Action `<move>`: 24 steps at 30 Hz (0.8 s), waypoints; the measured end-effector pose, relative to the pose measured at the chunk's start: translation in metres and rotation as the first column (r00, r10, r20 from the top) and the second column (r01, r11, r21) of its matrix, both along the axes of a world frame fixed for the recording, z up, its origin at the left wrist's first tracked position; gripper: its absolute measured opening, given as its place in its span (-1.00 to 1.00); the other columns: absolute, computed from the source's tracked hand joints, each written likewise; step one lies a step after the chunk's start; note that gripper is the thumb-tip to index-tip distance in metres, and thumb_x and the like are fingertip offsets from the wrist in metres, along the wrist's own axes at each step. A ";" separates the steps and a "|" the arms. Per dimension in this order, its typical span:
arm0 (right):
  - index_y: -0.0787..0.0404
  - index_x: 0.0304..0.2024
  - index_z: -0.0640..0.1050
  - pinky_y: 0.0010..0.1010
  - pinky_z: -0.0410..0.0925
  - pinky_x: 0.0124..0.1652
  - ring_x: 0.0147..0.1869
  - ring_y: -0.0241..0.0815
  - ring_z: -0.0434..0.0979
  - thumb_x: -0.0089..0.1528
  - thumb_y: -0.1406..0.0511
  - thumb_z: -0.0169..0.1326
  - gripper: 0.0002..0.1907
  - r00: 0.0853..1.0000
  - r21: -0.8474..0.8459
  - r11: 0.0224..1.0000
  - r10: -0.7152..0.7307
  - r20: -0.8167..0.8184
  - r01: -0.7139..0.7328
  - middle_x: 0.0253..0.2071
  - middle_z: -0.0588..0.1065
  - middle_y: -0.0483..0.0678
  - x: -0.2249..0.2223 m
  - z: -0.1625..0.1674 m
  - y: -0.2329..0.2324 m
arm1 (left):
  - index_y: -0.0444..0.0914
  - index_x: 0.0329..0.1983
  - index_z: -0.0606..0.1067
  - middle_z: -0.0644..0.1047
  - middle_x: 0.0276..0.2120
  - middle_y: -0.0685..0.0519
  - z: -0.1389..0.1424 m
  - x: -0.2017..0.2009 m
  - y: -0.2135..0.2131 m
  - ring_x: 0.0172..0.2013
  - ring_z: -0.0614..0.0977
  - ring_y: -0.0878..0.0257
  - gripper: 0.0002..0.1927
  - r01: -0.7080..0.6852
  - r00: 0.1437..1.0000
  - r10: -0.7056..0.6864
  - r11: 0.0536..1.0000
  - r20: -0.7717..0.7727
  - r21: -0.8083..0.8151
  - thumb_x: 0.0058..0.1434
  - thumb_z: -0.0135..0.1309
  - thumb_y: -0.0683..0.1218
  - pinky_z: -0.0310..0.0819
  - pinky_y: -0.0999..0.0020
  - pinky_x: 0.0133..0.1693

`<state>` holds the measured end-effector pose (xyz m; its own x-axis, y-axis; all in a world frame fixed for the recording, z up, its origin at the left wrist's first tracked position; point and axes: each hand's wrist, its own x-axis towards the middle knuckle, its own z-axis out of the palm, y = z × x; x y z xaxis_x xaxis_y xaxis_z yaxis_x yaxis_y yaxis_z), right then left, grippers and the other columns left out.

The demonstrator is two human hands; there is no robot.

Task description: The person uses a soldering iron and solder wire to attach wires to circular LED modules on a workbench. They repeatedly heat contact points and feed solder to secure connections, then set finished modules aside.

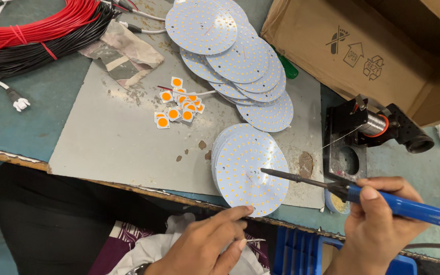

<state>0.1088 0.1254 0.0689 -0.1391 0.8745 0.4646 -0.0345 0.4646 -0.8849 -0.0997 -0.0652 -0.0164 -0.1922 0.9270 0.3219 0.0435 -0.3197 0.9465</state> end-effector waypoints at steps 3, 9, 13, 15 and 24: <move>0.48 -0.34 0.46 -0.67 0.22 -0.50 -0.55 -0.35 0.31 0.23 0.44 0.13 -0.85 0.994 0.034 0.998 -0.052 -0.101 0.056 -0.45 0.44 0.04 0.006 -0.006 0.000 | -0.33 -0.17 0.44 0.60 -0.08 -0.21 -0.008 0.005 -0.005 -0.04 0.70 -0.03 -0.90 -0.163 0.977 0.187 0.965 -0.104 0.205 0.35 0.12 -0.22 0.61 0.07 0.02; 0.41 -0.30 0.34 -0.47 0.35 -0.39 -0.49 -0.17 0.36 0.35 0.39 0.10 -0.77 0.954 0.141 0.959 -0.213 -0.210 0.245 -0.41 0.39 0.15 0.038 -0.023 0.002 | -0.31 -0.21 0.41 0.55 -0.24 -0.13 -0.002 -0.014 -0.006 -0.27 0.63 0.14 -0.90 -0.391 0.903 0.424 0.876 -0.067 0.282 0.33 0.06 -0.18 0.54 0.25 -0.19; 0.40 -0.32 0.33 -0.36 0.46 -0.32 -0.46 -0.10 0.46 0.37 0.37 0.05 -0.76 0.972 0.189 0.964 -0.156 -0.173 0.188 -0.41 0.42 0.19 0.062 -0.034 0.006 | -0.34 -0.21 0.40 0.57 -0.15 -0.17 -0.002 -0.032 -0.003 -0.38 0.57 0.28 -0.87 -0.282 0.959 0.283 0.959 -0.030 0.034 0.40 -0.03 -0.15 0.51 0.38 -0.33; 0.41 -0.31 0.34 -0.33 0.51 -0.26 -0.42 -0.10 0.50 0.37 0.38 0.00 -0.79 0.983 0.198 0.970 -0.116 -0.142 0.143 -0.40 0.43 0.19 0.069 -0.039 0.007 | -0.34 -0.18 0.38 0.57 -0.10 -0.14 -0.002 -0.035 -0.005 -0.35 0.62 0.36 -0.83 -0.183 0.983 0.183 0.983 -0.001 0.002 0.45 -0.06 -0.12 0.55 0.46 -0.34; 0.39 -0.32 0.32 -0.35 0.41 -0.39 -0.57 -0.17 0.34 0.37 0.32 0.02 -0.74 0.944 0.077 0.967 -0.219 -0.248 0.245 -0.56 0.31 0.10 0.073 -0.057 0.018 | -0.29 -0.22 0.39 0.55 -0.04 -0.14 0.002 -0.043 -0.013 -0.41 0.38 0.44 -0.80 -0.218 0.974 0.206 0.963 0.090 0.159 0.50 -0.10 -0.08 0.35 0.49 -0.33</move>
<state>0.1816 0.1433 0.0123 0.1862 0.8139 0.5504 -0.1160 0.5745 -0.8103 -0.1428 -0.0777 -0.0140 -0.4068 0.7968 0.4467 0.0609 -0.4642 0.8836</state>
